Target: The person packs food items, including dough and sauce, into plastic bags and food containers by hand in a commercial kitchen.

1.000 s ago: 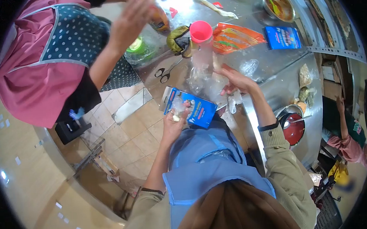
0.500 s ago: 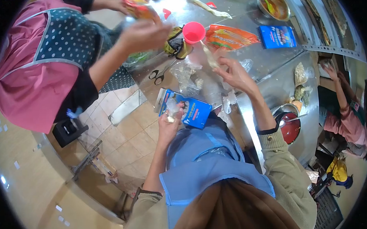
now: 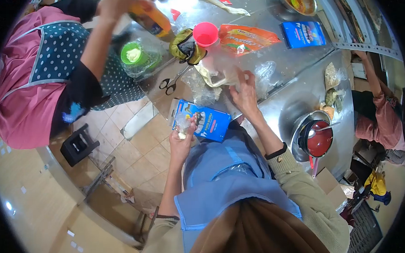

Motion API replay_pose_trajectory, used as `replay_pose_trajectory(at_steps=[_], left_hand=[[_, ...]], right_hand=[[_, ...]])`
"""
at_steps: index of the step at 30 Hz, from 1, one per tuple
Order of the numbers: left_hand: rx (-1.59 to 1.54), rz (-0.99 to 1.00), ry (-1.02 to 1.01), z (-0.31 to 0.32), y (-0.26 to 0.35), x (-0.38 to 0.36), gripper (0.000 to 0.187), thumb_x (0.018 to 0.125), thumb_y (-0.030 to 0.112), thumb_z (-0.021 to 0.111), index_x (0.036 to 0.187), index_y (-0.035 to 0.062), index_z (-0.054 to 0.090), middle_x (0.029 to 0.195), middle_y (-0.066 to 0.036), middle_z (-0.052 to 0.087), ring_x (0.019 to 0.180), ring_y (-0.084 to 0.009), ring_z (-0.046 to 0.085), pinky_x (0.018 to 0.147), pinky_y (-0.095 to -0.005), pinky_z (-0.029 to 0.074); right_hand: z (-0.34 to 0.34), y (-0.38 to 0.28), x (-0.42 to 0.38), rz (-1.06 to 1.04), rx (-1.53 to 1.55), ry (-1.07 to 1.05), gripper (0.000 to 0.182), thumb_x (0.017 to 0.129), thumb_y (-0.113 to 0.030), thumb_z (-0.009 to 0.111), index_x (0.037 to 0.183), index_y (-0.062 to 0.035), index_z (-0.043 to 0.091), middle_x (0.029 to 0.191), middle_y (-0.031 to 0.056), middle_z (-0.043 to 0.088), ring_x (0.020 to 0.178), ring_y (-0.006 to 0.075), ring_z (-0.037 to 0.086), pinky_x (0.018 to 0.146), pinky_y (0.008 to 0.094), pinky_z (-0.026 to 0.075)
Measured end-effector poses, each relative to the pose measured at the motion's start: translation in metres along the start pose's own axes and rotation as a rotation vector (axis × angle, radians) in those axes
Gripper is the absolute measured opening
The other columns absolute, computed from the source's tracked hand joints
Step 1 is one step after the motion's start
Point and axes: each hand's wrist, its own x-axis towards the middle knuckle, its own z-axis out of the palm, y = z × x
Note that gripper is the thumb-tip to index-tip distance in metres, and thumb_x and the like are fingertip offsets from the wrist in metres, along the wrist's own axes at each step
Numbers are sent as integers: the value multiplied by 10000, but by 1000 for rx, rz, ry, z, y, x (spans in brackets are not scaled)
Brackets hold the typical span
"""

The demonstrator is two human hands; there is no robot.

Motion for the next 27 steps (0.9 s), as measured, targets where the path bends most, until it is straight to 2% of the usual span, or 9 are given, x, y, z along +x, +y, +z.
replay_pose_trajectory(at_steps=[2, 5, 8, 11, 15, 17, 20, 23, 27], left_hand=[[6, 8, 6, 1, 0, 0, 281, 887, 229, 628, 1091, 37, 637, 812, 3, 620, 606, -35, 485, 516, -197, 398], [17, -4, 10, 2, -3, 0, 281, 886, 236, 630, 1084, 39, 641, 813, -1, 624, 604, -33, 483, 518, -194, 396], [9, -14, -3, 3, -2, 1, 287, 882, 242, 634, 1088, 41, 640, 819, -4, 628, 609, -31, 486, 518, -192, 394], [31, 16, -17, 3, -2, 3, 298, 884, 247, 632, 1101, 44, 636, 828, -8, 634, 613, -28, 490, 520, -192, 394], [68, 8, -11, -1, 2, 4, 301, 889, 249, 624, 1109, 43, 633, 834, -5, 639, 618, -30, 495, 521, -196, 398], [54, 2, 1, -2, 1, 5, 299, 891, 254, 620, 1105, 44, 635, 841, -3, 643, 626, -31, 499, 522, -200, 402], [27, 5, 6, -4, 0, 5, 299, 890, 260, 621, 1099, 46, 637, 850, -2, 648, 643, -32, 507, 524, -204, 405], [80, 24, 37, -3, 6, 3, 298, 896, 278, 609, 1074, 41, 631, 808, -8, 631, 597, -37, 470, 526, -203, 395], [4, 34, 29, -8, 1, 1, 299, 890, 282, 617, 1076, 47, 634, 805, -4, 628, 600, -35, 477, 525, -200, 399]], right_hand=[[-1, 3, 0, 58, 60, 33, 637, 728, -59, 646, 1319, -136, 421, 1222, 230, 390, 1029, 384, 486, 876, 456, 434], [4, 20, 3, -25, -107, 147, 673, 729, -1, 610, 1346, -167, 397, 1277, 237, 320, 1041, 430, 477, 874, 464, 444], [8, 35, 10, 22, -51, 108, 651, 742, 2, 582, 1341, -170, 392, 1247, 242, 376, 1029, 414, 496, 865, 450, 445], [1, 46, 18, 156, 194, -21, 537, 761, 3, 545, 1275, -136, 468, 1130, 224, 508, 969, 384, 550, 846, 425, 454], [-17, 33, 23, 84, 234, 37, 335, 786, 23, 499, 1098, -55, 591, 967, 176, 609, 903, 333, 609, 818, 395, 471], [-45, -7, 20, 32, 352, 22, 269, 801, 25, 483, 1021, -27, 628, 935, 154, 626, 874, 298, 632, 780, 376, 489], [-78, -71, 24, -4, 434, -39, 241, 817, 1, 482, 1003, -13, 635, 916, 133, 631, 859, 225, 642, 715, 325, 501], [-92, -110, 41, -188, 504, -34, 233, 828, -20, 484, 1006, -9, 635, 873, 118, 634, 777, 178, 648, 653, 292, 505], [-105, -158, 75, -206, 587, -63, 234, 821, -24, 476, 981, -8, 645, 843, 123, 644, 697, 174, 647, 626, 290, 508]])
